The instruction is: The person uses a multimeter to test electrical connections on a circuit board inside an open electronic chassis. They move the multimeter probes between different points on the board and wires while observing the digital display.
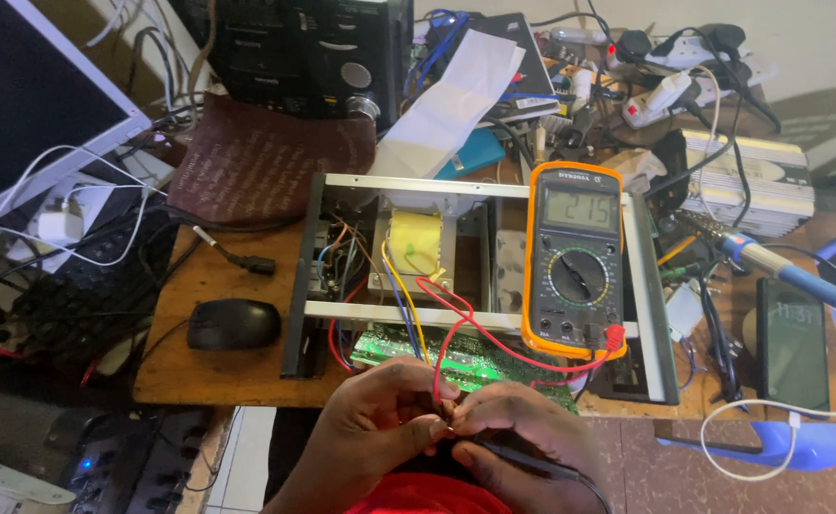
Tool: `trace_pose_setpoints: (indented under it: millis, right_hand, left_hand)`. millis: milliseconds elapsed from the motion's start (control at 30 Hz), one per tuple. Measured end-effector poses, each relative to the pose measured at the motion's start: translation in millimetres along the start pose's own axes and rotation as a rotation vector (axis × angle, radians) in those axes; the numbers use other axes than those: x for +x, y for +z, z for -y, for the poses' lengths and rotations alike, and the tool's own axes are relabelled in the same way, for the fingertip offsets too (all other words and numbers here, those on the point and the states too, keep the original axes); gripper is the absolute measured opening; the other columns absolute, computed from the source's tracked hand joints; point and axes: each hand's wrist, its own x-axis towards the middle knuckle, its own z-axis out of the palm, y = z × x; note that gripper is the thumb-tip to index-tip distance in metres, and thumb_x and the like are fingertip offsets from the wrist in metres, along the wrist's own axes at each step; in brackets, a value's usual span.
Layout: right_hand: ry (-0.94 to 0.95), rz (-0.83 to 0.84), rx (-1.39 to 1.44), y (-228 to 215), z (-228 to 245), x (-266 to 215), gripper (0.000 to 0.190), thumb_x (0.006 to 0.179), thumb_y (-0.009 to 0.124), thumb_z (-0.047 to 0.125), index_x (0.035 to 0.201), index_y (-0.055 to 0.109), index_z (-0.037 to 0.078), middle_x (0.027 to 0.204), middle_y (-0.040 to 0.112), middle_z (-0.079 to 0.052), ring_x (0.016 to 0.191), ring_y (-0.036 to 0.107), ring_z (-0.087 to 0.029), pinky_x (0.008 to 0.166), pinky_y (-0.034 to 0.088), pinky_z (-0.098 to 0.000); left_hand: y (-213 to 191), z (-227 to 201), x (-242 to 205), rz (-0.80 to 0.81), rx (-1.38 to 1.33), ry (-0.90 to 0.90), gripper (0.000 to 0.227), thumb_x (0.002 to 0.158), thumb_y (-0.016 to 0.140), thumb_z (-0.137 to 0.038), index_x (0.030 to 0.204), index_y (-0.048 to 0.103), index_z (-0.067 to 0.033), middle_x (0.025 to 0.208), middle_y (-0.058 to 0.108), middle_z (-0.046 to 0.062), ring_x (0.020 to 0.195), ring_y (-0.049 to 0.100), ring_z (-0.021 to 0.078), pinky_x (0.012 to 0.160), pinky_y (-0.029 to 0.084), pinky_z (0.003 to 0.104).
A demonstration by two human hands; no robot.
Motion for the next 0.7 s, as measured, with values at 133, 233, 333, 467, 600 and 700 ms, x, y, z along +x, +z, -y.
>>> trace_pose_setpoints:
  millis: [133,233,333,467,600,700]
  right_hand:
    - [0.002,0.000,0.044,3.5,-0.8,-0.3,0.015,0.095,0.081,0.025,0.103,0.079,0.014,0.103,0.082,-0.005,0.093,0.080,-0.018,0.084,0.062,-0.0297]
    - [-0.088,0.091,-0.026,-11.4,-2.4,-4.2,0.019,0.104,0.068,0.027,0.112,0.078,0.013,0.107,0.083,-0.005,0.097,0.083,-0.019,0.089,0.064,-0.0301]
    - [-0.064,-0.021,0.210,-40.5,-11.2,-21.9,0.034,0.109,0.056,0.028,0.113,0.076,0.001,0.111,0.083,-0.017,0.103,0.083,-0.030,0.097,0.063,-0.0402]
    - [-0.057,-0.415,-0.609,-57.9,23.2,5.4,0.027,0.099,0.074,0.013,0.126,0.074,0.006,0.131,0.078,-0.010,0.135,0.073,-0.028,0.121,0.053,-0.0409]
    - [-0.024,-0.166,-0.866,-69.2,-14.3,10.6,0.066,0.084,0.088,0.036,0.144,0.066,0.022,0.148,0.072,0.005,0.154,0.057,-0.028,0.125,0.035,-0.0468]
    - [-0.099,-0.146,-0.844,-68.2,-21.3,8.7,0.064,0.082,0.083,0.009,0.143,0.067,0.019,0.155,0.067,-0.003,0.156,0.054,-0.033,0.126,0.042,-0.0464]
  left_hand:
    - [-2.8,2.6,0.0,0.039,0.000,-0.006,0.016,0.100,0.076,-0.004,0.116,0.074,-0.0017,0.108,0.068,0.012,0.092,0.068,0.0164,0.074,0.056,0.026]
    - [-3.7,-7.8,1.9,0.053,0.141,0.027,0.014,0.095,0.073,0.002,0.107,0.075,-0.0040,0.103,0.068,0.009,0.089,0.065,0.0144,0.077,0.053,0.025]
    - [-11.0,-27.7,4.2,-0.007,0.412,0.141,0.015,0.091,0.070,0.002,0.096,0.075,-0.0107,0.097,0.071,0.004,0.087,0.068,0.0148,0.078,0.052,0.026]
    - [-28.3,-54.9,4.5,-0.128,0.832,0.310,0.007,0.101,0.068,-0.015,0.103,0.073,-0.0111,0.109,0.073,0.005,0.102,0.072,0.0204,0.095,0.054,0.032]
    - [-40.8,-63.7,11.5,-0.229,0.829,0.391,0.003,0.099,0.071,-0.006,0.102,0.071,-0.0045,0.103,0.073,0.009,0.099,0.072,0.0215,0.092,0.056,0.031]
    - [-45.9,-65.6,10.6,-0.363,0.827,0.407,0.005,0.098,0.073,0.002,0.100,0.069,-0.0010,0.103,0.070,0.011,0.101,0.068,0.0205,0.094,0.055,0.029]
